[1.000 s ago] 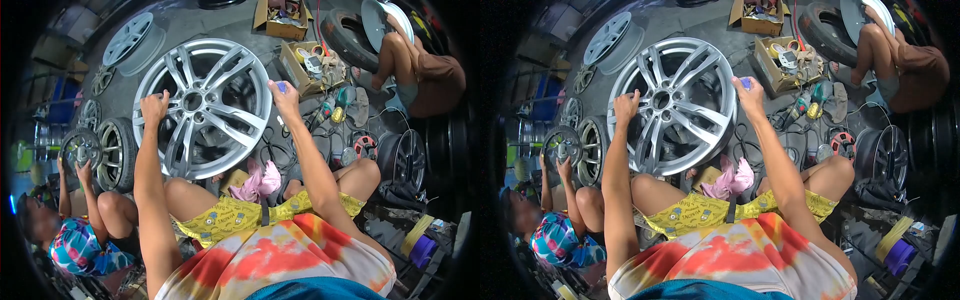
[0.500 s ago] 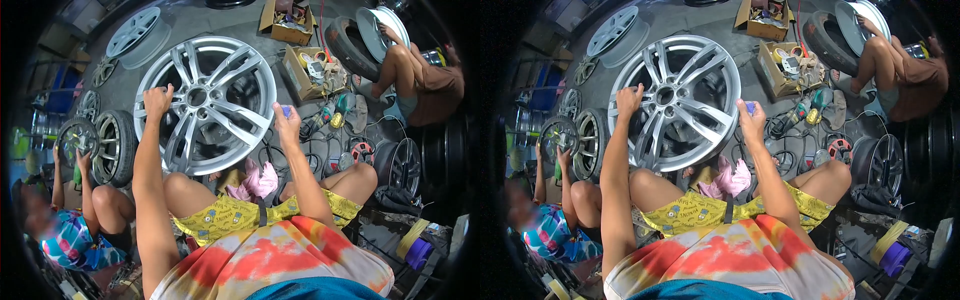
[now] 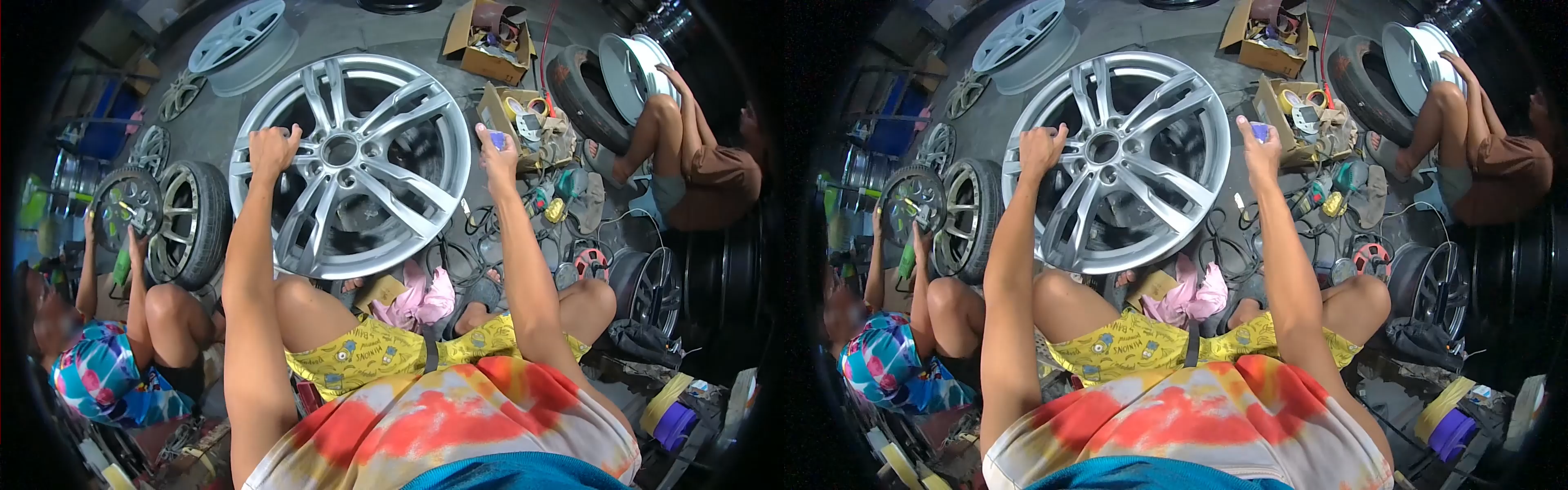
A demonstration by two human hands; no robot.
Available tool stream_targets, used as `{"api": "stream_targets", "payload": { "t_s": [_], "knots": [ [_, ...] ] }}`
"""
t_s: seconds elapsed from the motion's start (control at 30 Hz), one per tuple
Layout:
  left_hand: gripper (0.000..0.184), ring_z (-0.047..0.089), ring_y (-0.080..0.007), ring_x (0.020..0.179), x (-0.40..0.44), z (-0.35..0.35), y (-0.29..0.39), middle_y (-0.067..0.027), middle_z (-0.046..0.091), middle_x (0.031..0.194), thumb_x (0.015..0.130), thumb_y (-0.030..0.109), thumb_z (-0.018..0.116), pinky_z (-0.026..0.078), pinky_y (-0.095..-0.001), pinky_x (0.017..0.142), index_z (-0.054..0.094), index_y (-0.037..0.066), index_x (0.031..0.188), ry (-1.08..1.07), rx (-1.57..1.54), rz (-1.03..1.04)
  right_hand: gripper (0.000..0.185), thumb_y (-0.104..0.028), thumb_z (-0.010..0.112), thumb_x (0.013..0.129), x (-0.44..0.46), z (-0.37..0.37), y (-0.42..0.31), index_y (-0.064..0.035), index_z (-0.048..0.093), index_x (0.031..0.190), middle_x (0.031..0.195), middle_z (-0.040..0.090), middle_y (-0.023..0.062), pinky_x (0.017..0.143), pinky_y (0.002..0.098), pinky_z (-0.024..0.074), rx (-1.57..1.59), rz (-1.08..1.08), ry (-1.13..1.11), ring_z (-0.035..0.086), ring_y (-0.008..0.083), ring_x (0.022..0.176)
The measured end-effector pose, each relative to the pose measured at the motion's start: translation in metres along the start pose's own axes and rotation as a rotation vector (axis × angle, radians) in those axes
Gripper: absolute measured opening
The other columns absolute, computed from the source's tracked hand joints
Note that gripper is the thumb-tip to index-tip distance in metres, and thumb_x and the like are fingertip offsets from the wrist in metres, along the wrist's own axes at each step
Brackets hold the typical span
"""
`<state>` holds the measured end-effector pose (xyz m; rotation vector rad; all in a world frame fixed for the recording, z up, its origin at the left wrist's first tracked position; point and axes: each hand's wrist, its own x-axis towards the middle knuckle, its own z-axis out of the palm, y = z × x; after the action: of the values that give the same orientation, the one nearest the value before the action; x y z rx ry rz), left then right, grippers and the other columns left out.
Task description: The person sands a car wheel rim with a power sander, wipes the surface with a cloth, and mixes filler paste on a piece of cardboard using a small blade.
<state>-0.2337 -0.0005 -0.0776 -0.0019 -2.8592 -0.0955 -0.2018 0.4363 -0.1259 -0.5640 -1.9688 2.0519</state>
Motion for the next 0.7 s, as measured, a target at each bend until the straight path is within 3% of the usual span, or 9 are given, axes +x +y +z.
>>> {"api": "stream_targets", "payload": {
  "t_s": [0.1, 0.13, 0.17, 0.27, 0.4, 0.5, 0.57, 0.7],
  "knots": [
    [0.055, 0.068, -0.0406, 0.08, -0.001, 0.002, -0.001, -0.0257, 0.07, 0.075, 0.094, 0.048, 0.053, 0.045, -0.0473, 0.089, 0.079, 0.002, 0.082, 0.005, -0.02, 0.006, 0.043, -0.04, 0.083, 0.086, -0.013, -0.008, -0.003, -0.0066, 0.062, 0.103, 0.072, 0.056, -0.0019, 0.052, 0.0244, 0.0389, 0.076, 0.062, -0.128, 0.05, 0.0069, 0.06],
    [0.054, 0.069, -0.0405, 0.081, 0.0, -0.001, 0.001, -0.0258, 0.07, 0.076, 0.094, 0.048, 0.053, 0.045, -0.0472, 0.089, 0.079, 0.002, 0.082, -0.014, -0.009, 0.007, 0.038, -0.039, 0.075, 0.094, -0.026, -0.01, -0.007, -0.0059, 0.061, 0.106, 0.074, 0.057, -0.0012, 0.052, 0.0238, 0.0396, 0.022, 0.039, -0.165, 0.051, 0.007, 0.061],
    [0.054, 0.069, -0.0405, 0.081, 0.0, -0.002, 0.001, -0.0258, 0.07, 0.077, 0.094, 0.047, 0.053, 0.045, -0.0472, 0.089, 0.079, 0.002, 0.082, -0.034, 0.003, 0.006, 0.038, -0.039, 0.075, 0.094, -0.038, -0.012, -0.005, -0.0059, 0.061, 0.106, 0.074, 0.057, -0.0012, 0.052, 0.0238, 0.0396, 0.02, 0.042, -0.172, 0.051, 0.007, 0.061],
    [0.053, 0.069, -0.0409, 0.082, 0.002, 0.001, -0.002, -0.0258, 0.071, 0.079, 0.094, 0.046, 0.053, 0.046, -0.0483, 0.089, 0.079, 0.002, 0.082, -0.005, 0.011, 0.007, 0.03, -0.034, 0.055, 0.106, -0.074, -0.022, 0.0, -0.0045, 0.061, 0.106, 0.076, 0.057, -0.0014, 0.052, 0.0234, 0.04, 0.149, 0.131, -0.2, 0.05, 0.0066, 0.06],
    [0.052, 0.069, -0.0414, 0.081, 0.001, 0.005, -0.003, -0.0254, 0.071, 0.078, 0.094, 0.046, 0.052, 0.046, -0.0487, 0.087, 0.079, 0.003, 0.082, -0.005, -0.009, 0.012, 0.028, -0.032, 0.058, 0.106, -0.124, -0.025, -0.006, -0.0038, 0.061, 0.107, 0.075, 0.057, -0.0014, 0.052, 0.0227, 0.041, 0.224, 0.033, -0.205, 0.051, 0.0066, 0.06],
    [0.053, 0.069, -0.0412, 0.08, 0.0, 0.005, -0.003, -0.0252, 0.071, 0.077, 0.094, 0.046, 0.052, 0.046, -0.0481, 0.086, 0.079, 0.002, 0.081, 0.009, -0.011, 0.011, 0.023, -0.027, 0.064, 0.103, -0.157, -0.029, -0.01, -0.004, 0.059, 0.103, 0.073, 0.057, -0.0011, 0.052, 0.0222, 0.0418, 0.071, -0.055, -0.262, 0.051, 0.0069, 0.059],
    [0.053, 0.069, -0.0411, 0.08, -0.001, 0.004, -0.002, -0.0251, 0.071, 0.077, 0.094, 0.046, 0.052, 0.046, -0.0479, 0.086, 0.079, 0.002, 0.08, 0.014, -0.008, 0.007, 0.022, -0.023, 0.07, 0.099, -0.172, -0.024, -0.003, -0.0051, 0.058, 0.096, 0.071, 0.056, -0.0011, 0.051, 0.0218, 0.0407, 0.317, 0.121, -0.15, 0.051, 0.0064, 0.059],
    [0.054, 0.069, -0.0405, 0.079, -0.002, 0.004, -0.003, -0.0247, 0.071, 0.076, 0.094, 0.046, 0.052, 0.046, -0.048, 0.086, 0.078, 0.001, 0.079, 0.002, -0.015, 0.002, 0.024, -0.024, 0.072, 0.098, -0.196, -0.01, 0.006, -0.0073, 0.057, 0.091, 0.071, 0.056, -0.0012, 0.049, 0.0208, 0.0368, 0.168, 0.093, -0.158, 0.049, 0.0044, 0.058]
  ]
}}
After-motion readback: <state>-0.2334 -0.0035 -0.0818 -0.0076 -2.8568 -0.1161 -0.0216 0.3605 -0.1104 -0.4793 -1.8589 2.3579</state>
